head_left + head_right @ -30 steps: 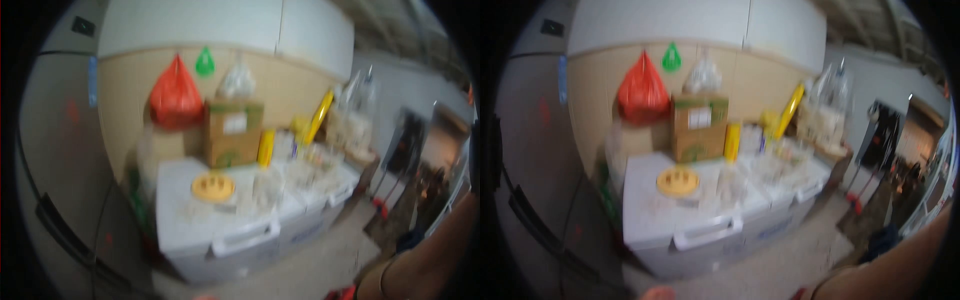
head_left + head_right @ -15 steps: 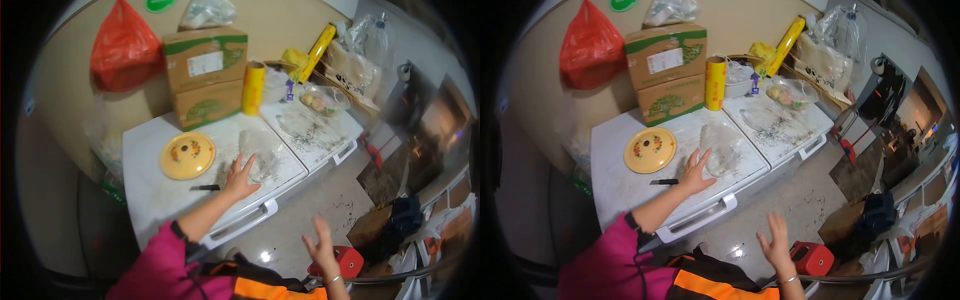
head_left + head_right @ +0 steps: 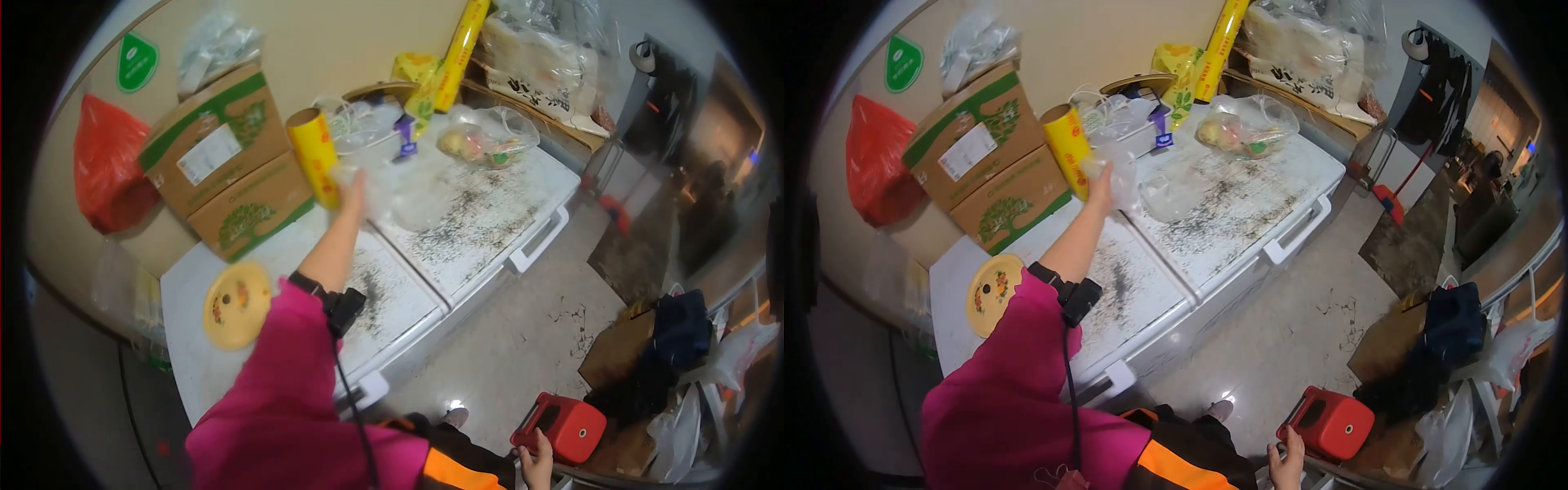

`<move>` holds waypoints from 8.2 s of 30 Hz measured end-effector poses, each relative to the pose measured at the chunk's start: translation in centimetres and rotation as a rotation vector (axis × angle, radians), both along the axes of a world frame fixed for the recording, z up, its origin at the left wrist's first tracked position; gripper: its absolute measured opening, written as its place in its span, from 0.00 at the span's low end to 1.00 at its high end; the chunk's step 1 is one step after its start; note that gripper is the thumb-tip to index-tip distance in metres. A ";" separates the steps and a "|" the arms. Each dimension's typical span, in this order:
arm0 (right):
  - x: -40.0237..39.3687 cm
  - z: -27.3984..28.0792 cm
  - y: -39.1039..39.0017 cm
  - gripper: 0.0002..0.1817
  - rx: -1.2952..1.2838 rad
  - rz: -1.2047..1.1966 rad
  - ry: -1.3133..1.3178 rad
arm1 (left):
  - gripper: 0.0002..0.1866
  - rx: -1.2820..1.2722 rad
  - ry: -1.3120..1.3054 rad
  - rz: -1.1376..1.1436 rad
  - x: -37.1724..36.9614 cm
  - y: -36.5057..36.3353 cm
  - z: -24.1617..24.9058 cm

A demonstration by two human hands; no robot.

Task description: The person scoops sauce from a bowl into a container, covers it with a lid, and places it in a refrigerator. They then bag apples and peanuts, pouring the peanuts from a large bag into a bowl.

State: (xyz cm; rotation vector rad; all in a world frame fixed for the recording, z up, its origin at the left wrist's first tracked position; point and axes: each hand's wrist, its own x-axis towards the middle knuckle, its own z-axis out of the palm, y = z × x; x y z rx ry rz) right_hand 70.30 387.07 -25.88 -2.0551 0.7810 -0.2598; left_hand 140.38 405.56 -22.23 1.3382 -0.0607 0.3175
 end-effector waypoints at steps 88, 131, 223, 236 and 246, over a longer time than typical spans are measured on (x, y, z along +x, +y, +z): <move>67.2 12.6 -24.9 0.29 -0.888 0.750 -0.347 | 0.36 1.285 0.533 0.109 -7.5 -11.2 12.7; 35.2 0.1 -52.3 0.13 -0.553 0.061 0.033 | 0.30 0.721 -0.570 -0.773 -13.7 -45.1 8.4; 34.1 7.3 -207.0 0.07 -0.706 0.087 0.009 | 0.18 0.542 0.497 -1.691 -23.7 -220.4 1.2; 38.4 19.0 -237.8 0.14 0.676 -0.032 -0.040 | 0.18 1.226 -0.426 -2.222 -11.5 -249.0 7.3; 47.1 11.2 -259.5 0.09 0.717 -0.125 -0.444 | 0.16 0.494 -0.244 -1.856 -2.7 -267.7 5.2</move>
